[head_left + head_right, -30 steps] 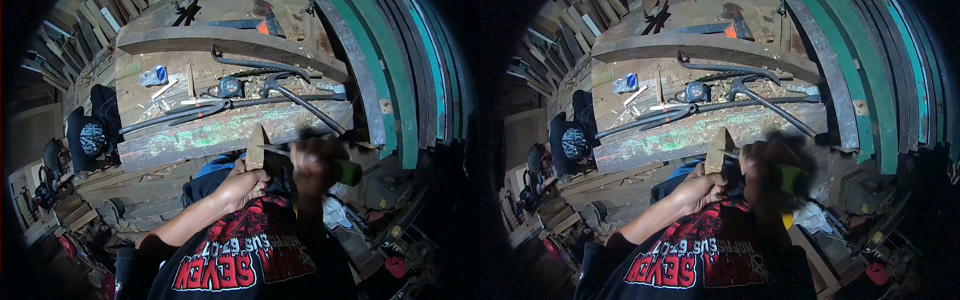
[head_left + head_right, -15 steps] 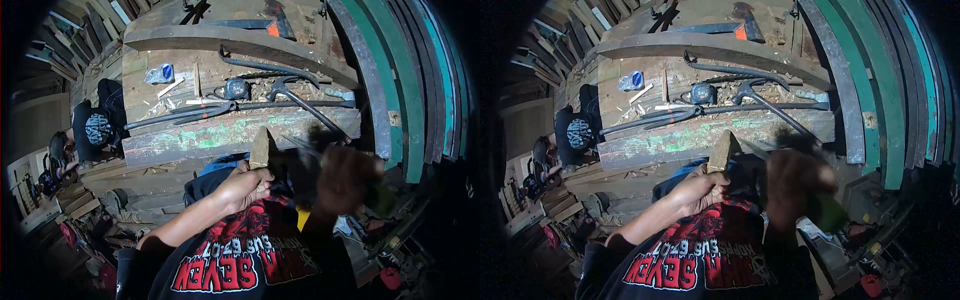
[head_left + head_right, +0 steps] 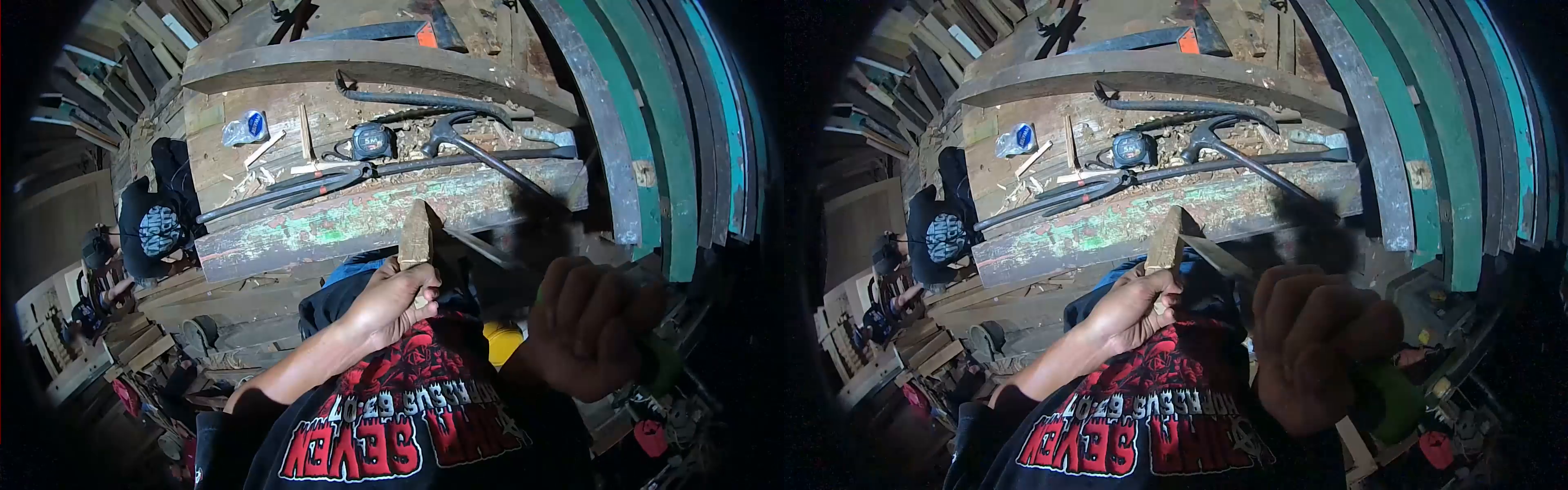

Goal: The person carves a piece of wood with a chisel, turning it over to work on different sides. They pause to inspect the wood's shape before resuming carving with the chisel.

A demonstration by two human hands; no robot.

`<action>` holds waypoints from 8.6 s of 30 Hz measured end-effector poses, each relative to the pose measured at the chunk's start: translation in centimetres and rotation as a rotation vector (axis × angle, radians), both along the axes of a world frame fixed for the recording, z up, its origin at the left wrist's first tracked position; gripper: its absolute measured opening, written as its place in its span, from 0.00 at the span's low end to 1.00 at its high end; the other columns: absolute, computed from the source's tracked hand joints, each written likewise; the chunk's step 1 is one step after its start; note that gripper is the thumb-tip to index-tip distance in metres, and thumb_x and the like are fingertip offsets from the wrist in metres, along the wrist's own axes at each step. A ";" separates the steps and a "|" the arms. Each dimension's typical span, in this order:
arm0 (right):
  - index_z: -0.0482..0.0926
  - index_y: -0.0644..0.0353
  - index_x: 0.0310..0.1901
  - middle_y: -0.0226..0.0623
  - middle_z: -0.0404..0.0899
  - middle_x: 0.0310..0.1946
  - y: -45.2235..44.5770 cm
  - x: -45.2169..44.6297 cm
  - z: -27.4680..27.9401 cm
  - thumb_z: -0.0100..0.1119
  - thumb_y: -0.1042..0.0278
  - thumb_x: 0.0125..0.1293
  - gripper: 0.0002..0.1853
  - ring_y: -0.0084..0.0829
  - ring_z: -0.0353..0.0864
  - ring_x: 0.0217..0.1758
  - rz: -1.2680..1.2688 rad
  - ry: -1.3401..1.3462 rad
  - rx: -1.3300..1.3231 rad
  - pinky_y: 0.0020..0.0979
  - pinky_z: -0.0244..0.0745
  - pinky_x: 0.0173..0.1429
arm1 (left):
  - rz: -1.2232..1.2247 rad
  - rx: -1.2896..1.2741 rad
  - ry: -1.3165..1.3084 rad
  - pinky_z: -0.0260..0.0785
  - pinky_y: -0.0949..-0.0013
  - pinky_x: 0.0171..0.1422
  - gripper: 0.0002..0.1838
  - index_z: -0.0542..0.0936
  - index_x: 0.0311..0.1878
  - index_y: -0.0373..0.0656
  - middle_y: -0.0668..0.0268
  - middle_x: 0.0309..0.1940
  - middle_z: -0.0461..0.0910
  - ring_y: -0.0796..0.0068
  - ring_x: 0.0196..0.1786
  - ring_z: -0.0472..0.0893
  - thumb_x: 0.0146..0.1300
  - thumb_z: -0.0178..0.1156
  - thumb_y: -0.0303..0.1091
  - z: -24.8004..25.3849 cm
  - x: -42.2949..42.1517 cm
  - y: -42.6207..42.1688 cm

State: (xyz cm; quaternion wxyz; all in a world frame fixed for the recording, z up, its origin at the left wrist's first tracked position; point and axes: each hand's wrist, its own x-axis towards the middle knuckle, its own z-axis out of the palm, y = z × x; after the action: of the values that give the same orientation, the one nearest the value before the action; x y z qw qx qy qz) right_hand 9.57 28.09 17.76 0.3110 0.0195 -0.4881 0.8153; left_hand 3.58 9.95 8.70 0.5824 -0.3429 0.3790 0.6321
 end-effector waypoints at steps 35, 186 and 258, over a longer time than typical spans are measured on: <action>0.74 0.58 0.39 0.23 0.72 0.28 -0.5 -1.0 -7.0 0.62 0.68 0.78 0.09 0.15 0.69 0.34 -0.361 -0.415 0.251 0.25 0.66 0.39 | -0.359 0.005 0.675 0.84 0.60 0.45 0.26 0.67 0.70 0.50 0.50 0.45 0.83 0.63 0.38 0.86 0.69 0.56 0.34 0.1 -5.8 -7.0; 0.70 0.54 0.23 0.25 0.73 0.17 -13.9 -3.1 -6.4 0.70 0.79 0.59 0.16 0.21 0.69 0.13 0.346 0.170 0.272 0.26 0.58 0.18 | 0.019 0.426 1.834 0.74 0.56 0.43 0.14 0.69 0.25 0.43 0.62 0.23 0.78 0.61 0.27 0.80 0.67 0.58 0.27 -6.7 -2.3 -15.8; 0.69 0.53 0.27 0.26 0.70 0.16 -9.1 -4.6 -5.5 0.68 0.77 0.65 0.15 0.21 0.65 0.14 0.135 0.224 0.306 0.29 0.57 0.20 | -0.337 0.625 1.956 0.56 0.60 0.32 0.16 0.66 0.21 0.47 0.67 0.16 0.62 0.60 0.20 0.67 0.46 0.67 0.36 -6.3 -3.7 -14.5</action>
State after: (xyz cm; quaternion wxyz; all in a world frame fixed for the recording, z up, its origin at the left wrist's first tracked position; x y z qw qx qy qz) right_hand 4.98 19.01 12.24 0.3015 0.1897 -0.5662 0.7433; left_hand -0.11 -4.51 2.42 0.1644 0.5428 0.5482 0.6147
